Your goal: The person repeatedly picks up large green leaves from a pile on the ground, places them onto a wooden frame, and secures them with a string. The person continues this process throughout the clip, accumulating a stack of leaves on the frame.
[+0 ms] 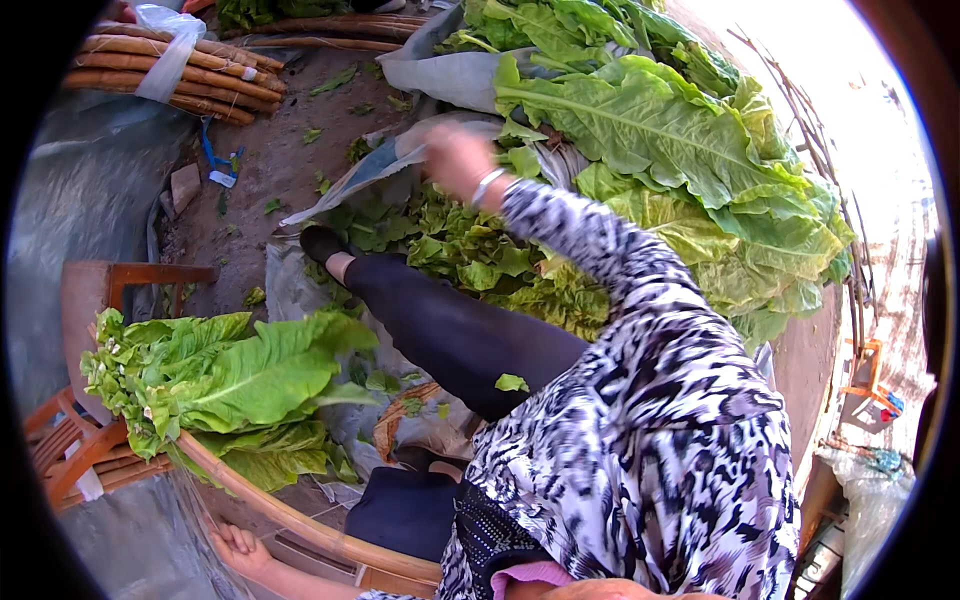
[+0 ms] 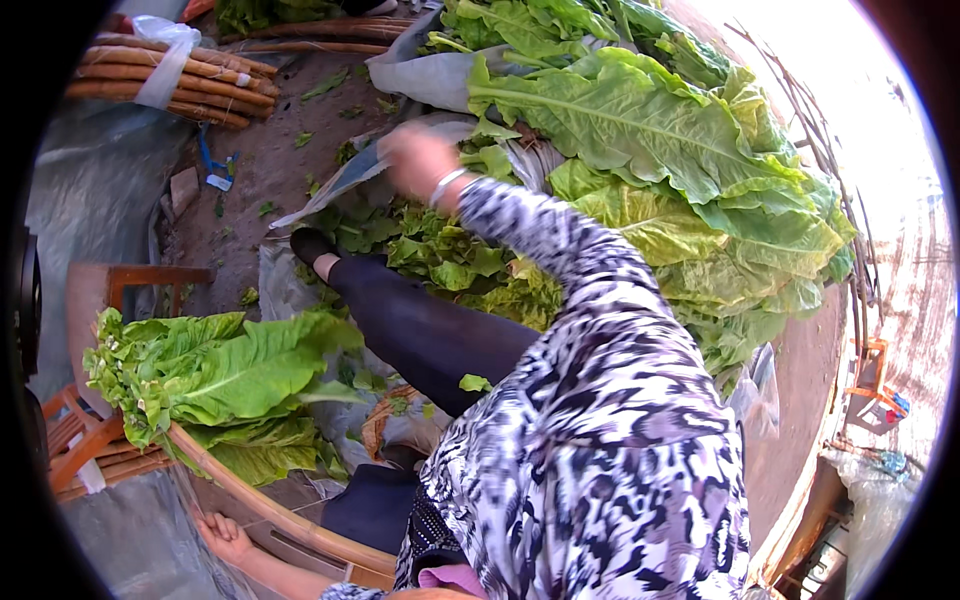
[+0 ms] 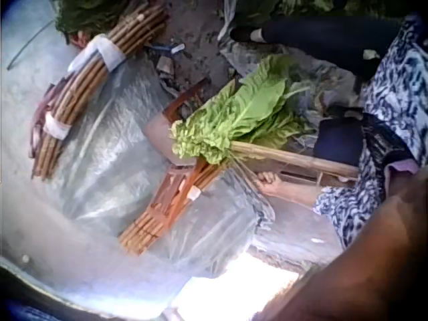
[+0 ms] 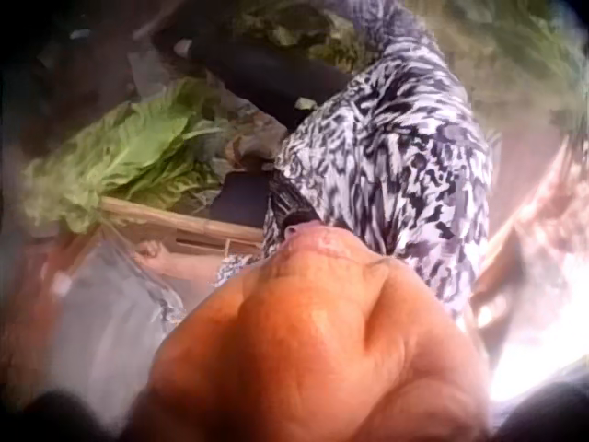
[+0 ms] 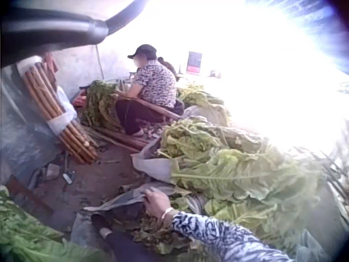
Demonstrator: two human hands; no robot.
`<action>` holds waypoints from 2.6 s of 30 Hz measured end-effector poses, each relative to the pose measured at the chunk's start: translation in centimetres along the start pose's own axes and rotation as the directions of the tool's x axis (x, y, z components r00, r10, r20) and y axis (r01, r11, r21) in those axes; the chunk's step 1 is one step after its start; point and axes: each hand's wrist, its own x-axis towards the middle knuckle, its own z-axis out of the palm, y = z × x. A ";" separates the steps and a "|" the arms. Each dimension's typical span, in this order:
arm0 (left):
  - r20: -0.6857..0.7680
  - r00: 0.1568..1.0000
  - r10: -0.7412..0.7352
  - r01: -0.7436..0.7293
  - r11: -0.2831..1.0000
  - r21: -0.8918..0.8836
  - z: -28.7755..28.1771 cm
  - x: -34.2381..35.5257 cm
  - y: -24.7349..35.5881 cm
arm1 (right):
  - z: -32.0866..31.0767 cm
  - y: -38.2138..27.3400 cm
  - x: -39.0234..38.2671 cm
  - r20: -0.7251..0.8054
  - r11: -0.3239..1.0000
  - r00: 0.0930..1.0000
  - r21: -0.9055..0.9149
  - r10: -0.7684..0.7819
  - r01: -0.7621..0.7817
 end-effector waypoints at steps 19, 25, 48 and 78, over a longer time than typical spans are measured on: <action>-0.066 0.996 -0.061 0.066 0.994 0.084 13.0 -9.3 -5.8 | -23.4 10.2 8.0 -0.051 0.960 0.999 -0.278 0.020 -0.033; -0.023 0.997 -0.080 0.081 0.996 0.040 12.8 -8.8 -6.4 | -8.6 18.0 4.0 0.117 0.763 0.993 -0.643 0.020 0.061; 0.244 0.943 0.226 -0.332 0.651 0.683 21.4 -11.7 -9.9 | -7.1 -24.0 -17.6 0.196 0.378 0.367 0.018 -0.909 0.926; 0.003 0.966 -0.259 0.206 0.775 0.598 3.1 2.4 4.6 | 12.5 -41.4 -13.7 0.405 0.259 0.069 0.438 -0.912 0.861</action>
